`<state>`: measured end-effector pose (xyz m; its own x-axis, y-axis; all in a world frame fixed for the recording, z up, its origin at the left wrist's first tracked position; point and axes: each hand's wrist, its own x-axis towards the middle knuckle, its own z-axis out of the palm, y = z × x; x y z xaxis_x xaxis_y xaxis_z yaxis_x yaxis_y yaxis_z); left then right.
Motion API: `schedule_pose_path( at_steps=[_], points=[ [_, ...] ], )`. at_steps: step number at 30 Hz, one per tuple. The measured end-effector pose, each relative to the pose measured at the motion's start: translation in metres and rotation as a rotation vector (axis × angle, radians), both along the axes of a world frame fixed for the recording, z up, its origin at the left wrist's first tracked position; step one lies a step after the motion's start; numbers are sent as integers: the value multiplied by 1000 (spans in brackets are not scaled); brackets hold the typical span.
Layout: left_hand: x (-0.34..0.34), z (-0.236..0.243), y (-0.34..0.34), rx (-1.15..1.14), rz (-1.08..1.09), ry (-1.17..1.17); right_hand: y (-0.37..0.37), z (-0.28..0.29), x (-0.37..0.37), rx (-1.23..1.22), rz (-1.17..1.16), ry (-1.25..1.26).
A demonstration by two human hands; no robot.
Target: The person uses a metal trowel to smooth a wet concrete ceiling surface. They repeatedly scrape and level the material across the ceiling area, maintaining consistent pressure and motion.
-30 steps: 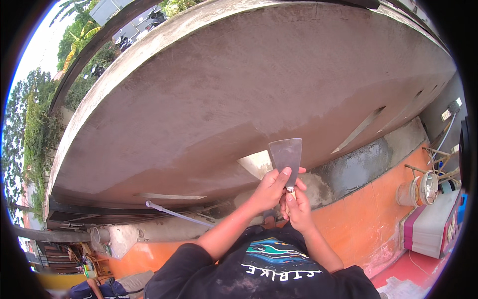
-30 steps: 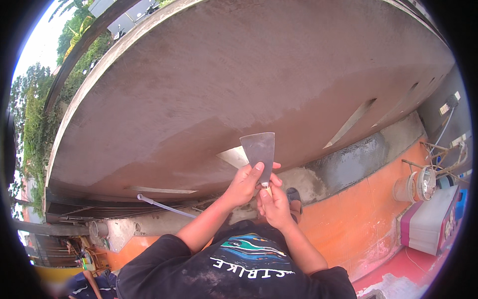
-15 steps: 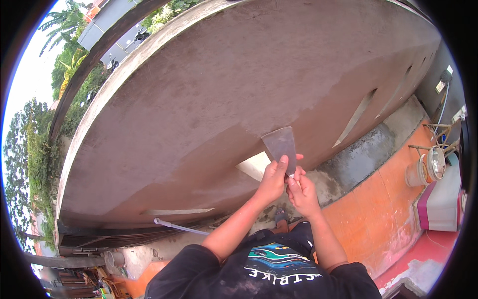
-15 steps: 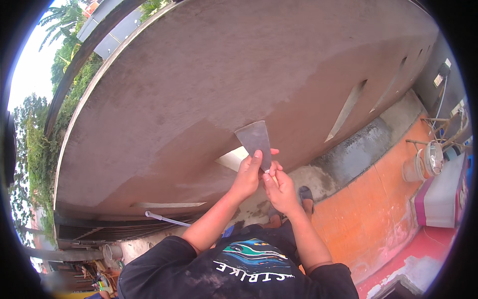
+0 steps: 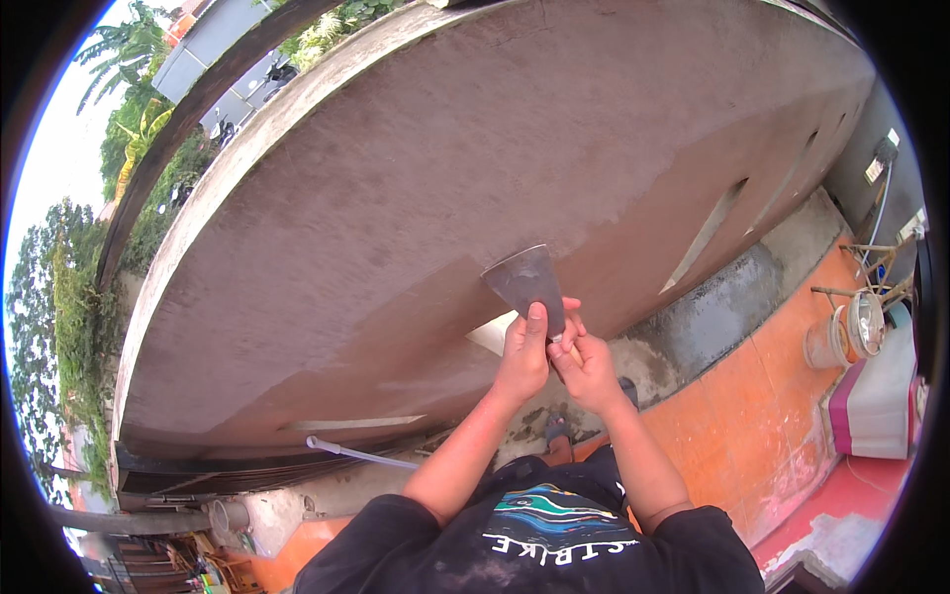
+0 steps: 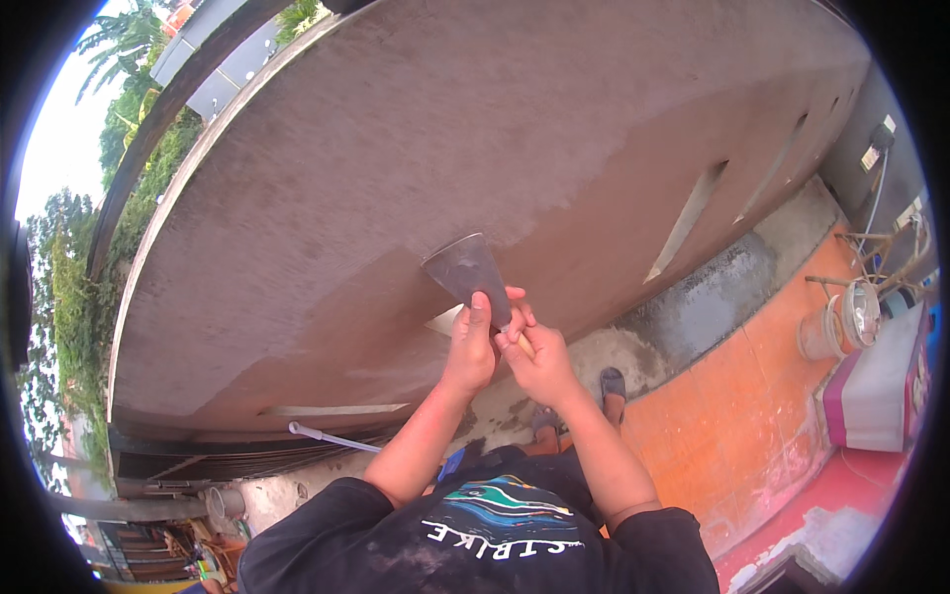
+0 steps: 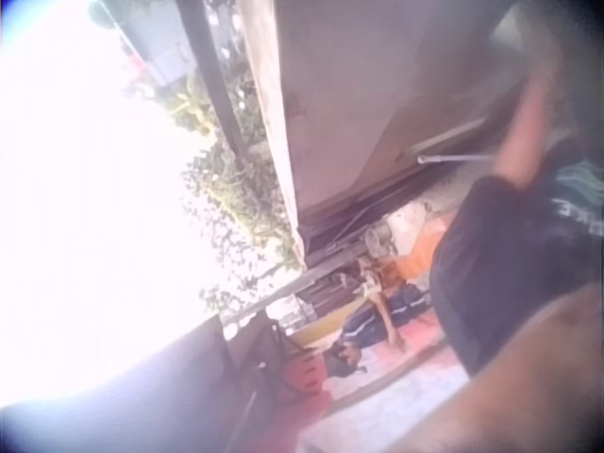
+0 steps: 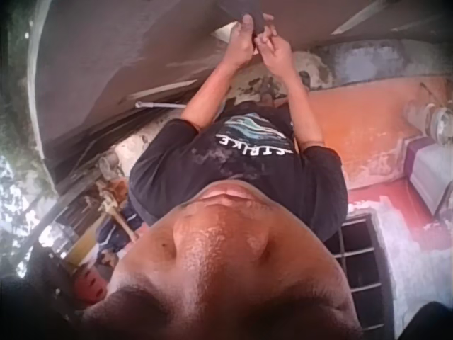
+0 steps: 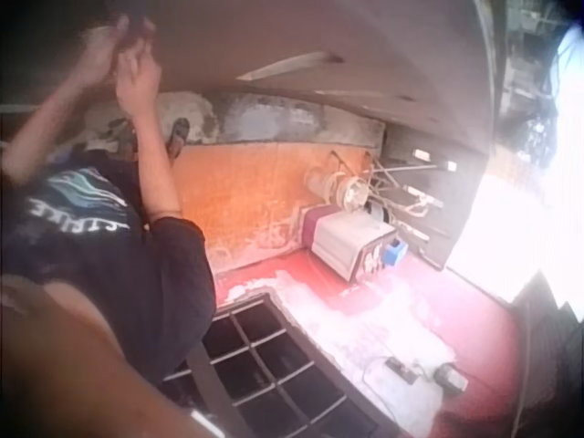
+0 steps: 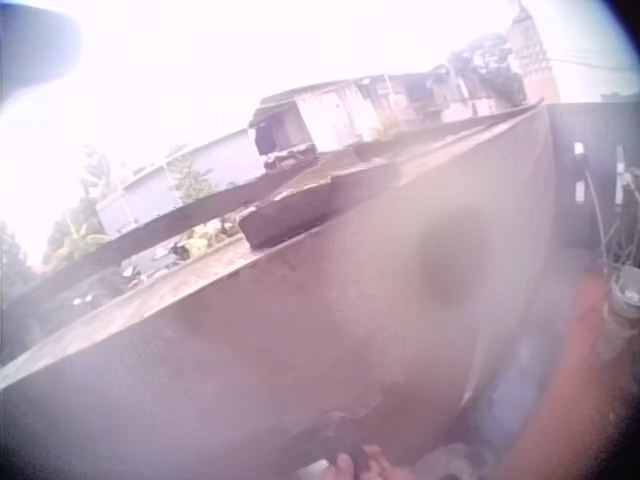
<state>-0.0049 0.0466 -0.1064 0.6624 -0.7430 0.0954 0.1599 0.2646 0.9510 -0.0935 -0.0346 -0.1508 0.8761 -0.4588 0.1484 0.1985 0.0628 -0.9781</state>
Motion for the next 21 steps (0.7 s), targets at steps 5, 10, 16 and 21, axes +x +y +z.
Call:
schedule_pose_path(
  at_steps=[5,10,16,21],
  points=[
    [-4,-4,1,104,-77,63,6,-8,-5,143,9,188],
    [5,-2,-2,-61,-25,-7,-4,-4,-4,-10,26,62],
    [-1,3,-4,45,-97,26,6,6,-6,119,-25,116],
    [10,5,5,-34,-100,-43,7,3,-1,29,10,50]
  ],
)
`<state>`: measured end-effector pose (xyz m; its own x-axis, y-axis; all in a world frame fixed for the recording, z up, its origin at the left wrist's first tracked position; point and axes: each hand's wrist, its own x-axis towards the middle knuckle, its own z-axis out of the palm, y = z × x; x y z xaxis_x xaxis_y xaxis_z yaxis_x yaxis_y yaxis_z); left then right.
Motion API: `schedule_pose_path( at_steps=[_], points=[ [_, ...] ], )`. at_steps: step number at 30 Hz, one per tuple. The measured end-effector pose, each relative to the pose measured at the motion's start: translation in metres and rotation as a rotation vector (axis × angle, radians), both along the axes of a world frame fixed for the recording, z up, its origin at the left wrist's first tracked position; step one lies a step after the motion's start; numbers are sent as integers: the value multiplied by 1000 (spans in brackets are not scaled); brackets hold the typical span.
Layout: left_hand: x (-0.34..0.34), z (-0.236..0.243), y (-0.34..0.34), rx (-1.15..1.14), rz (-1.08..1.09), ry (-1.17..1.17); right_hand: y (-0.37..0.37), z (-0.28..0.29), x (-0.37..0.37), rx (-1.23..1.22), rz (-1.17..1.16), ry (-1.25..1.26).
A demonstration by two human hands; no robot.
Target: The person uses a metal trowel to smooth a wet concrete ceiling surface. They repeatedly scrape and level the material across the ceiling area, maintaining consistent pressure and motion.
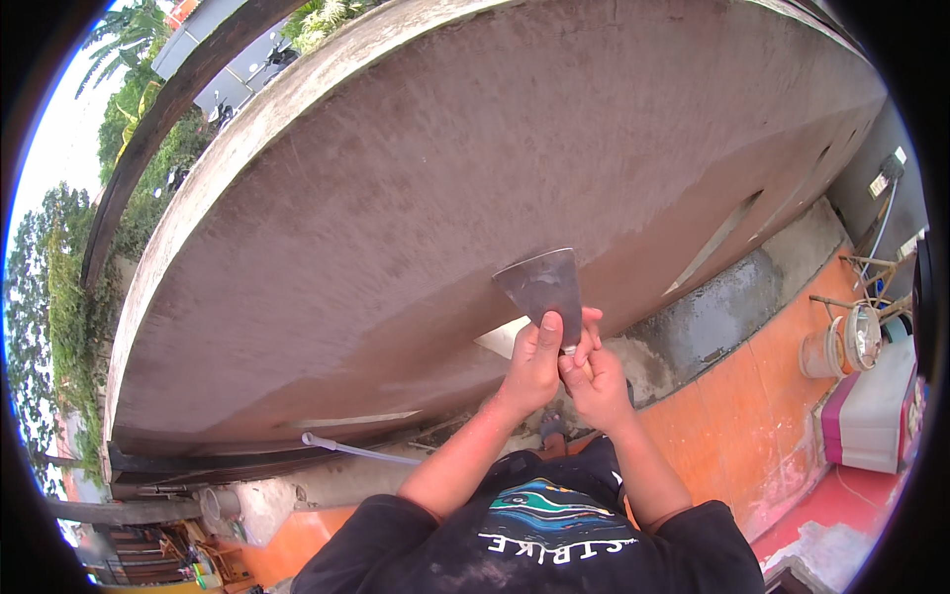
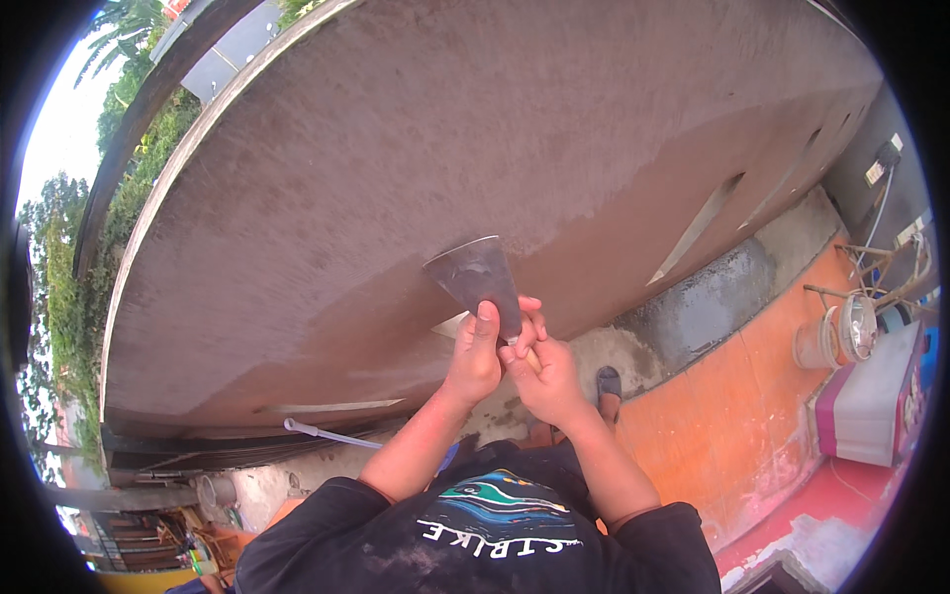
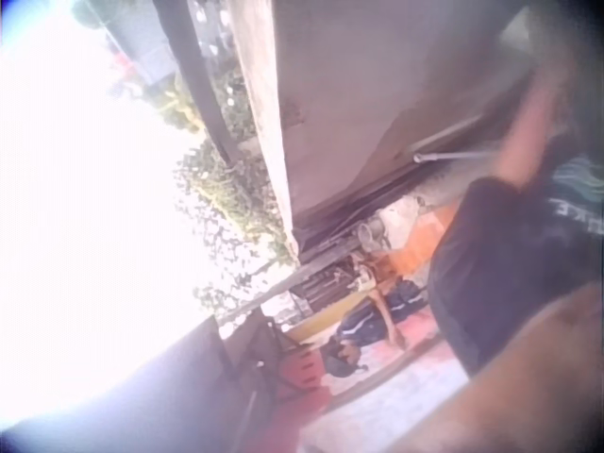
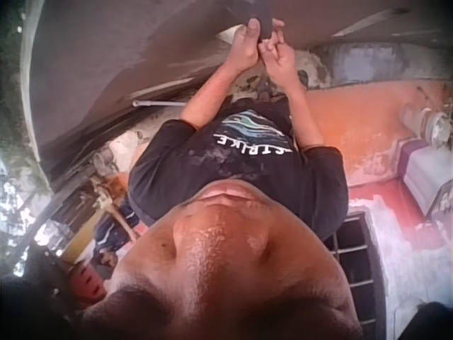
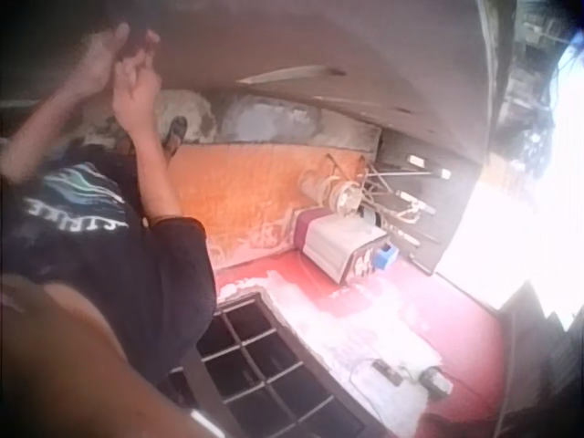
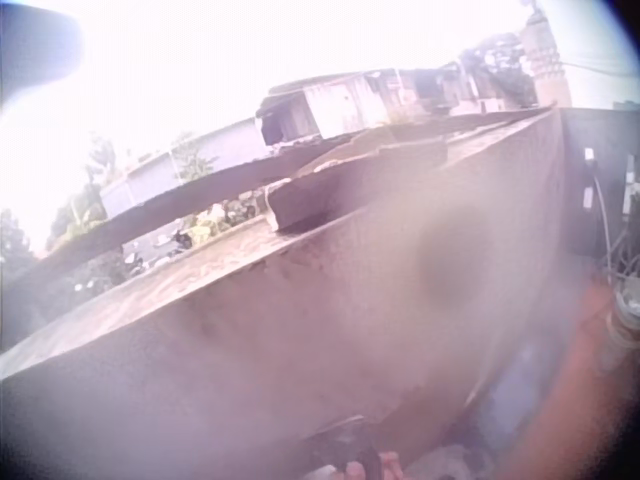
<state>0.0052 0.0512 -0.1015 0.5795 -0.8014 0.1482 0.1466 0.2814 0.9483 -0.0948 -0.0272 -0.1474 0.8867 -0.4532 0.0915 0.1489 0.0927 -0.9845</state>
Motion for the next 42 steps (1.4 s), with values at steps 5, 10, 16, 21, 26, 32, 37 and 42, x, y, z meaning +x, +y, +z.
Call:
schedule_pose_path(
  at_steps=[5,10,16,21,26,32,37,42],
  points=[
    [-10,-10,-2,170,-68,80,7,-7,-14,186,-63,179],
    [-6,-20,6,176,-109,149,20,-20,-13,177,-23,83],
    [-11,-19,0,122,-75,176,1,-12,-29,371,13,25],
    [-12,-18,-5,97,-104,185,-1,-7,-32,359,-101,-42],
    [-13,-21,-2,122,-54,187,12,-13,-18,425,-115,-136],
    [-22,-21,-6,117,45,124,18,-16,-14,525,-110,-156],
    [-26,-23,-17,114,167,104,5,-24,-9,560,-66,-153],
    [-32,-30,-26,27,238,148,-9,-28,-14,493,-18,-146]
  ],
)
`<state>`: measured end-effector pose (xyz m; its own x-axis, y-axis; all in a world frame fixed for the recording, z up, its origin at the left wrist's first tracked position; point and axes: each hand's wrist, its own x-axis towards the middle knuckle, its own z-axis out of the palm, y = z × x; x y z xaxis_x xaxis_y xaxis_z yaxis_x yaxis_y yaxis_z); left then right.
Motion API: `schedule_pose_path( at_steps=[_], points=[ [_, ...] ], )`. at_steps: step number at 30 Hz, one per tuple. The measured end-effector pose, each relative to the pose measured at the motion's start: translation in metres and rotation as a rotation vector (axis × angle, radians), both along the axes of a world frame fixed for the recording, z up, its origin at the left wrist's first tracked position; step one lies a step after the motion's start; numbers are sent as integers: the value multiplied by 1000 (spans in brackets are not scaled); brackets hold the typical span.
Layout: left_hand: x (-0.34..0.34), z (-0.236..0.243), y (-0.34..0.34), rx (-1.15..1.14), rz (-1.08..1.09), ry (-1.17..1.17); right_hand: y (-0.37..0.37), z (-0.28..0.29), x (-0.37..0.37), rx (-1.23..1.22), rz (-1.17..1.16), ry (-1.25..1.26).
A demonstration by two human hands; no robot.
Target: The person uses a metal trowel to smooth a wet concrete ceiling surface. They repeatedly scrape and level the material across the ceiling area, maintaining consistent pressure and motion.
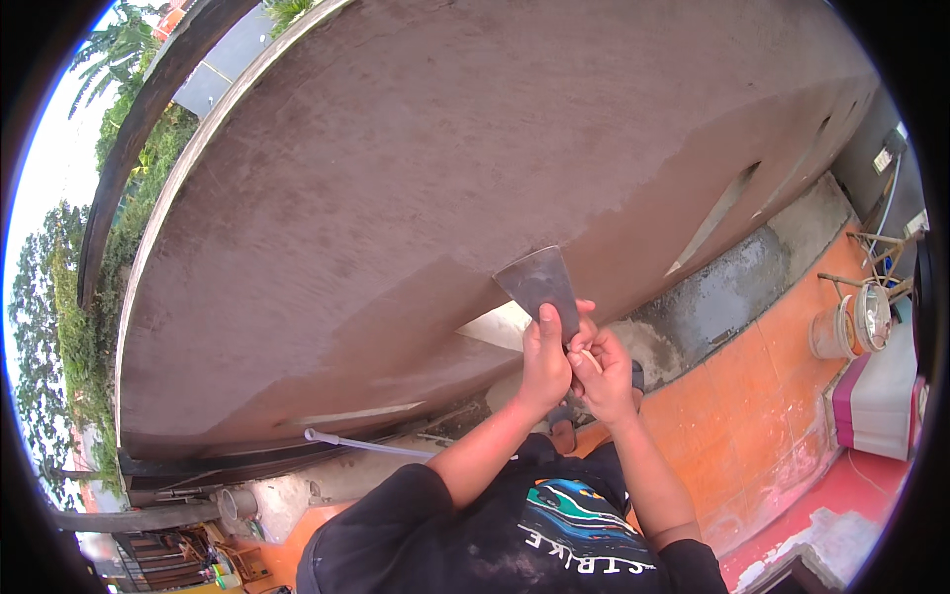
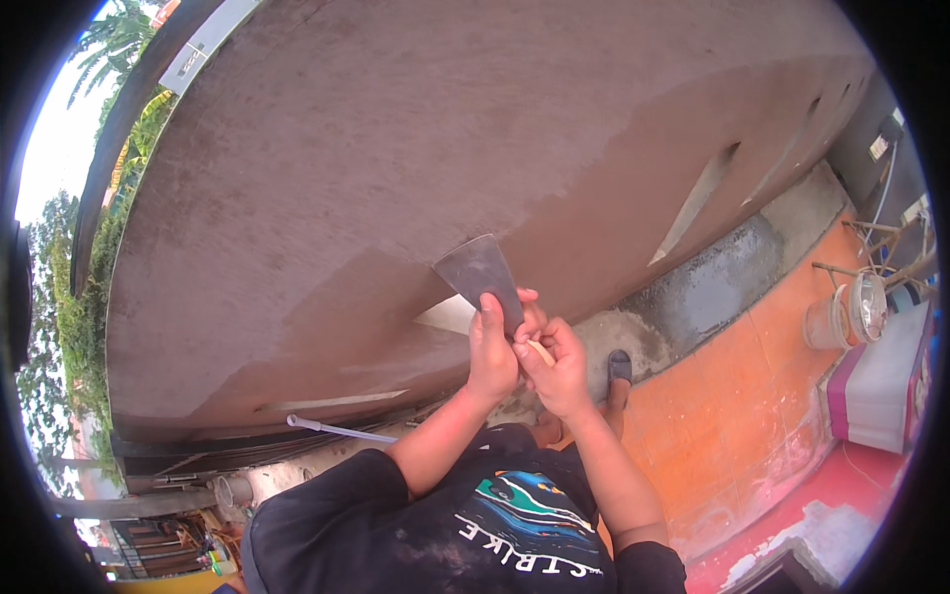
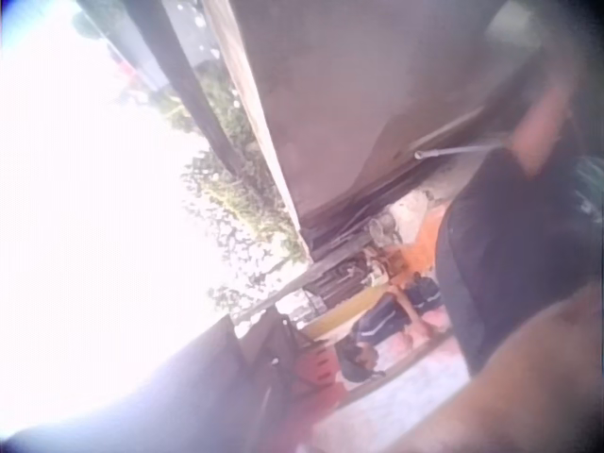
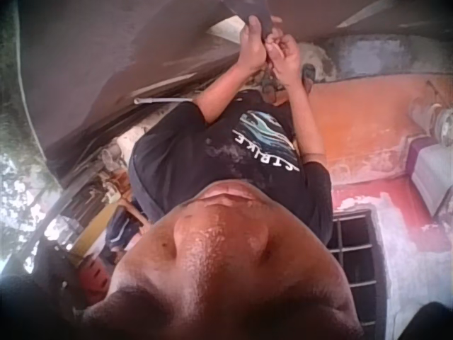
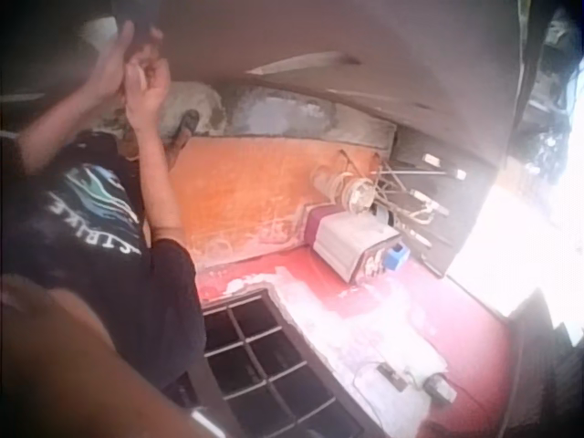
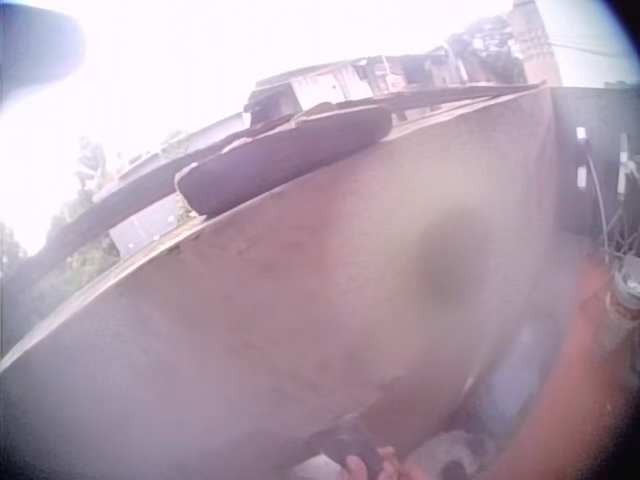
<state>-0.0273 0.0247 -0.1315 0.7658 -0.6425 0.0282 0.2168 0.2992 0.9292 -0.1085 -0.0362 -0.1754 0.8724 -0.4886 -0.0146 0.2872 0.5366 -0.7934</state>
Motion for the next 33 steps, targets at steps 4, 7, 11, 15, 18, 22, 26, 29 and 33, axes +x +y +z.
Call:
schedule_pose_path(
  at_steps=[4,7,11,15,18,22,26,29,33],
  points=[
    [1,9,-2,-21,21,-29,5,18,4,-22,-33,31],
    [16,33,5,-130,31,-123,20,41,25,9,-59,-179],
    [31,68,22,-147,28,-228,22,61,42,-106,-5,-230],
    [16,60,14,68,-40,-164,13,47,19,38,28,-145],
    [1,38,13,244,-65,4,17,23,0,102,17,-77],
    [-3,18,13,208,-79,30,20,2,-5,117,-7,-37],
    [3,15,12,194,-74,10,17,2,-1,71,5,-1],
    [5,17,10,191,-66,-14,16,6,2,82,-8,-49],
    [6,17,11,195,-46,-12,21,7,5,82,-36,-7]
  ],
)
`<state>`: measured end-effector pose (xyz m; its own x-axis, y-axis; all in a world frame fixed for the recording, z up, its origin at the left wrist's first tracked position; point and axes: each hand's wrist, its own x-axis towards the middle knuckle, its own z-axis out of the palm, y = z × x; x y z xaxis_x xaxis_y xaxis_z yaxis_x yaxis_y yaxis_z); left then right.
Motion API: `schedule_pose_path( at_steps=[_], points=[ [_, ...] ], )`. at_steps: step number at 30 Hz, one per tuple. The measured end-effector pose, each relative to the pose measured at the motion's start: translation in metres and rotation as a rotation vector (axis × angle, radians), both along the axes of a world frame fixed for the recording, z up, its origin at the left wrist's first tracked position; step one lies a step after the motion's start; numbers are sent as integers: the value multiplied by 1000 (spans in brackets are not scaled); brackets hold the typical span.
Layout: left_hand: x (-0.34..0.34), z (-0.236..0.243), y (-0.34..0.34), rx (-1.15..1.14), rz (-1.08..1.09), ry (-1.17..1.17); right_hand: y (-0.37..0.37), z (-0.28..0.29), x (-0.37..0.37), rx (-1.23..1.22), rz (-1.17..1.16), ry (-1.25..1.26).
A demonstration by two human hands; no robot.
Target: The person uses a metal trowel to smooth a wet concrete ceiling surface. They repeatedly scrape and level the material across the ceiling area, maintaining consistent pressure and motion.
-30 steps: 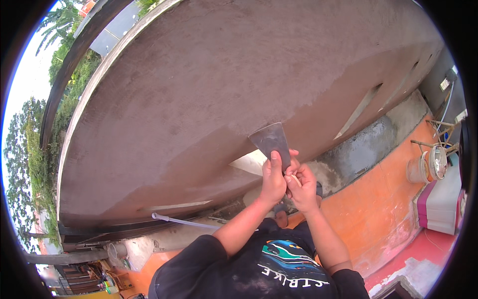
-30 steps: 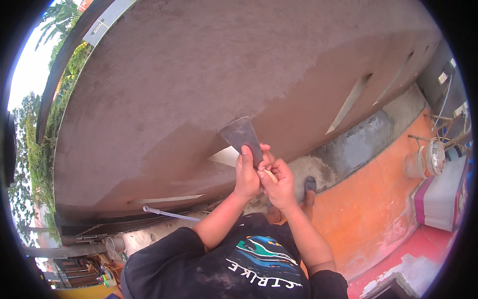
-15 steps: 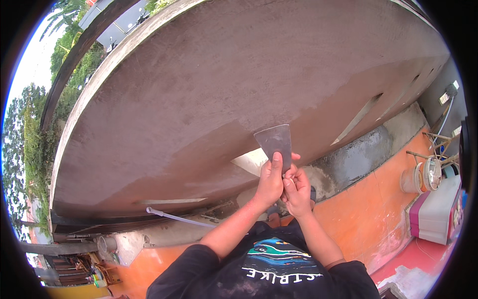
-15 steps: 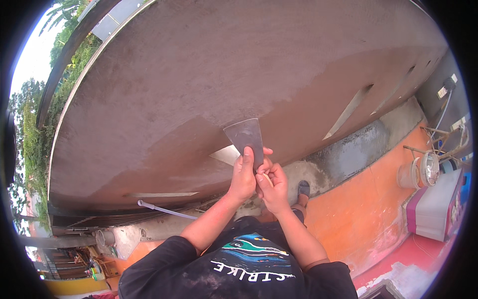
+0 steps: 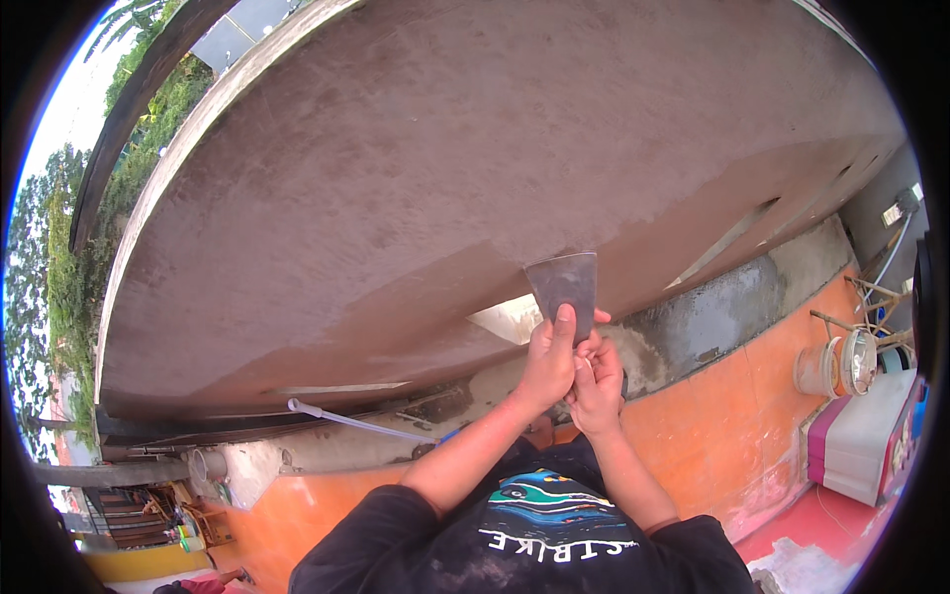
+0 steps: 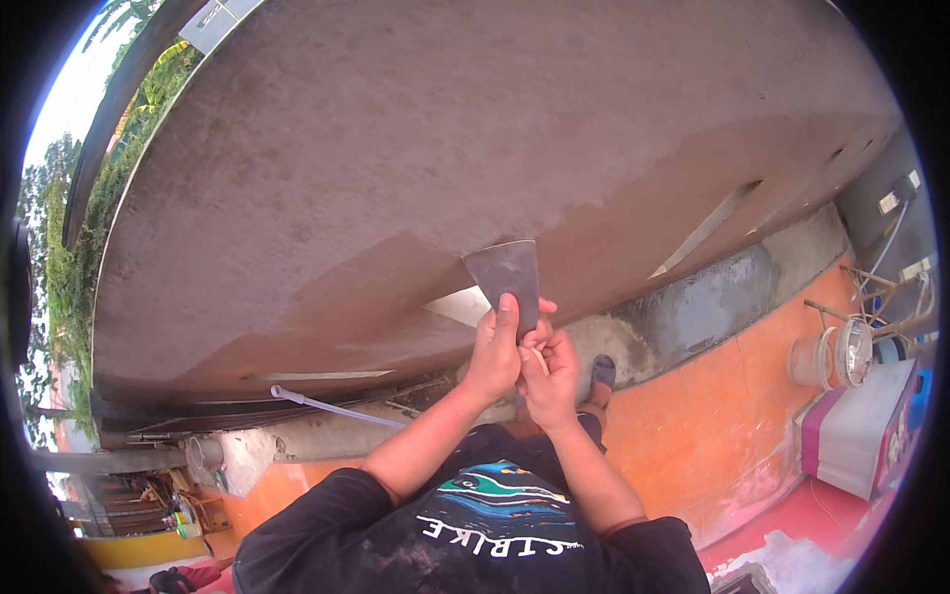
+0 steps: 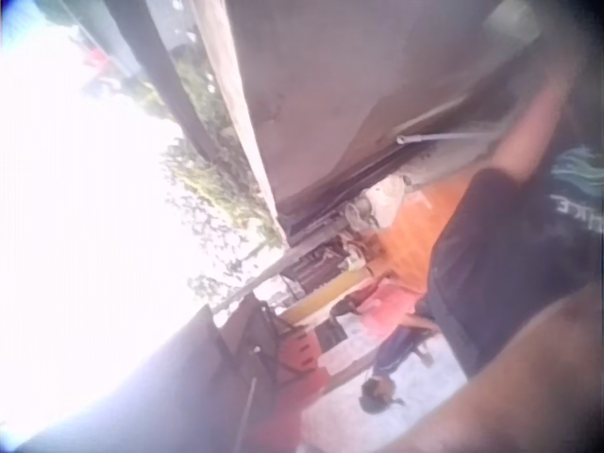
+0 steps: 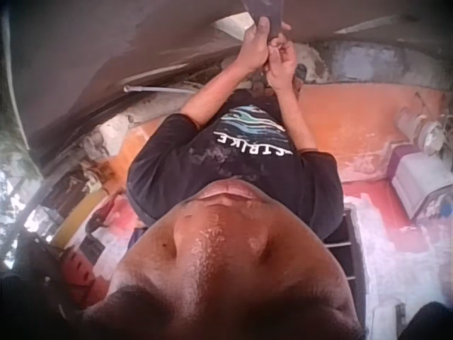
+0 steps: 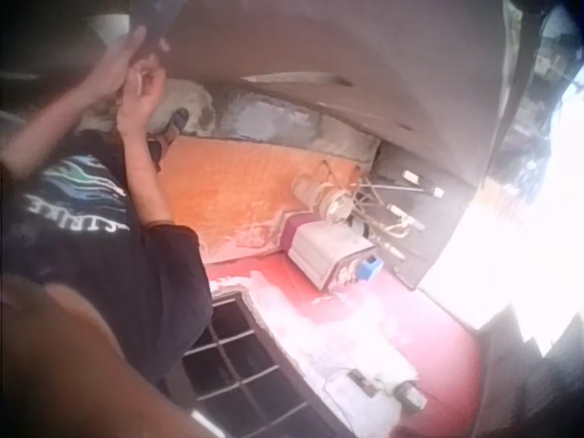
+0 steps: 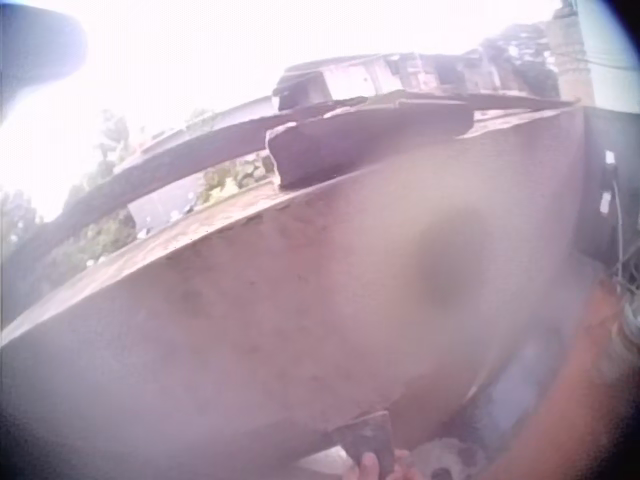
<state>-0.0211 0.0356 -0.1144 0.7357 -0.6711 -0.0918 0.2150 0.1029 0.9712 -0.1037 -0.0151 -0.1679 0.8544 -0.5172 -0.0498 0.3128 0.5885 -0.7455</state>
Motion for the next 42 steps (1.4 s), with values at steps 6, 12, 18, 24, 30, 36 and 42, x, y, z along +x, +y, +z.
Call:
schedule_pose_path(
  at_steps=[6,12,18,24,30,36,42],
  points=[
    [0,1,-1,0,9,-6,0,-3,2,13,7,1],
    [-9,9,-4,35,71,12,-2,5,-6,33,38,-38],
    [-14,13,-6,-52,19,17,-6,17,-13,-9,17,-23],
    [-11,6,-10,-87,59,77,-13,17,-9,-73,31,15],
    [-8,2,-10,-93,48,82,-14,13,-7,-80,35,44],
    [-6,-4,-10,-105,64,38,-20,8,-8,-86,62,56],
    [1,14,-9,-87,66,17,-17,18,7,-82,54,27]
  ],
)
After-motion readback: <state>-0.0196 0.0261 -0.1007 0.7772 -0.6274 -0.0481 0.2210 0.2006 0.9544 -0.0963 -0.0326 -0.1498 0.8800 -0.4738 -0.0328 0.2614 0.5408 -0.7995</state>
